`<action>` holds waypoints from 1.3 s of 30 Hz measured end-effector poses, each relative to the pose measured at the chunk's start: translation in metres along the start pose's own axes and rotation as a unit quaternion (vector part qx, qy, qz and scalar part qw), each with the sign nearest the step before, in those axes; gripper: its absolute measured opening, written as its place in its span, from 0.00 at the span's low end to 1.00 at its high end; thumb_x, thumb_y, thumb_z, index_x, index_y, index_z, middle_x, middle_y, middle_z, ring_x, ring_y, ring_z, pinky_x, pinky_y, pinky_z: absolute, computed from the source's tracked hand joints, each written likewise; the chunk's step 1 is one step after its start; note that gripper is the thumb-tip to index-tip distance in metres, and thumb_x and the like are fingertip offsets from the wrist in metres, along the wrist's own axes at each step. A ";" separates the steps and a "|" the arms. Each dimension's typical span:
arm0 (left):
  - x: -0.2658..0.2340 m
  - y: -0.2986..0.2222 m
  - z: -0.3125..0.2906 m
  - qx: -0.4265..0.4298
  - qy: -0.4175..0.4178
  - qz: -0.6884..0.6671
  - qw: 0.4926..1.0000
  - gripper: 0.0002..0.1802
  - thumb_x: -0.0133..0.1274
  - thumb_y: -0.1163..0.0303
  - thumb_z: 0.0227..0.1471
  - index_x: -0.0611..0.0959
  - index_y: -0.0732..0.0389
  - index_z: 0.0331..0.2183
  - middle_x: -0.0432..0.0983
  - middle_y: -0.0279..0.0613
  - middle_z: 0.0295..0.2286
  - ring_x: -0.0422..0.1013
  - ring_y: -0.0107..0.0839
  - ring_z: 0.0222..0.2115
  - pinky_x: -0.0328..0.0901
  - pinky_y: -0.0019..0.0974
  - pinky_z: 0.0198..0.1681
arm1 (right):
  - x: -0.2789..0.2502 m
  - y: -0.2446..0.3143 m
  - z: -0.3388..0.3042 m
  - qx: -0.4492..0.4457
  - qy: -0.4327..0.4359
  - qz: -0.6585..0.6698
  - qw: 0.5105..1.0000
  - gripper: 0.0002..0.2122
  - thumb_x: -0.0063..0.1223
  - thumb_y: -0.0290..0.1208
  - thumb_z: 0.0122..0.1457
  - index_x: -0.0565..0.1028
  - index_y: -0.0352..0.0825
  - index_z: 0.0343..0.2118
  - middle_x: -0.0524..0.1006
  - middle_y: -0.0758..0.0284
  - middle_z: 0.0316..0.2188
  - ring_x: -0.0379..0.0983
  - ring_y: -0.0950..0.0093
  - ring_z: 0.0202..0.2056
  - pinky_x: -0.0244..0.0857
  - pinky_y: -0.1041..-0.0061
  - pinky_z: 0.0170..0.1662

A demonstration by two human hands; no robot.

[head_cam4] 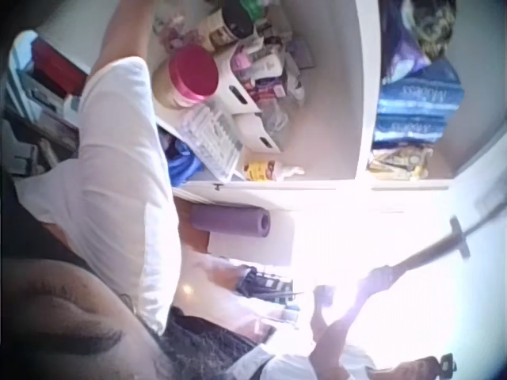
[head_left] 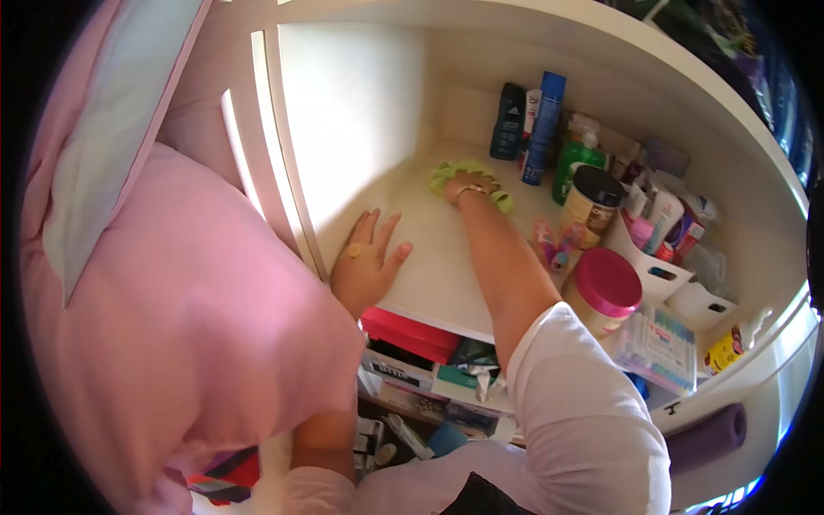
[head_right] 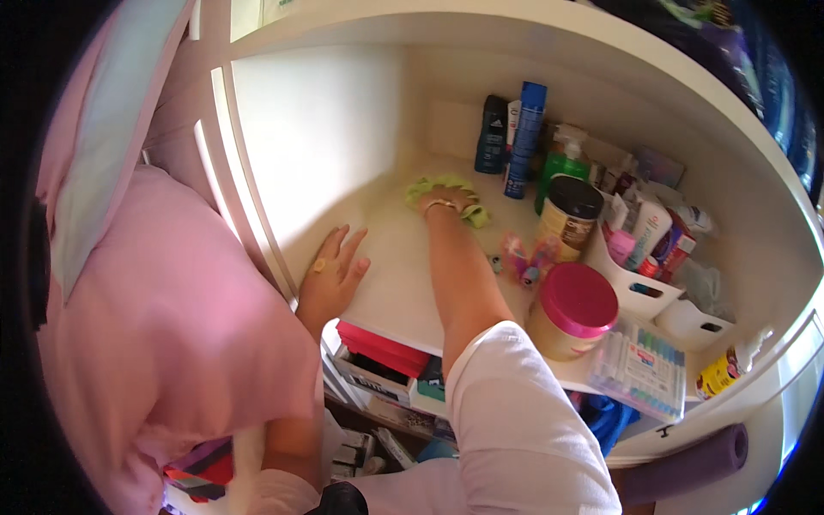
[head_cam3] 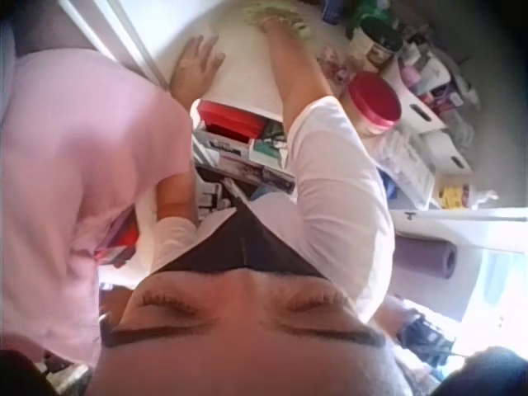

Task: The person wipes down shelves and the surfaces of various toiletry items and cleaning supplies with a cloth, then rearranges the items on the shelves and inside white bins.

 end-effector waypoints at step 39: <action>-0.016 -0.005 0.004 0.017 -0.127 -0.113 0.985 0.20 0.40 0.59 0.57 0.74 0.64 0.42 0.71 0.53 0.40 0.65 0.49 0.44 0.58 0.42 0.48 | -0.187 -0.009 0.021 -0.156 -0.207 -0.055 0.964 0.25 0.46 0.53 0.52 0.78 0.30 0.32 0.76 0.55 0.35 0.74 0.63 0.34 0.66 0.71 0.42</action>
Point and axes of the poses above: each hand's wrist, its own z-axis towards the middle knuckle, its own x-axis out of the palm, y = z × x, the point moved 10 cm from there along z, towards the middle knuckle
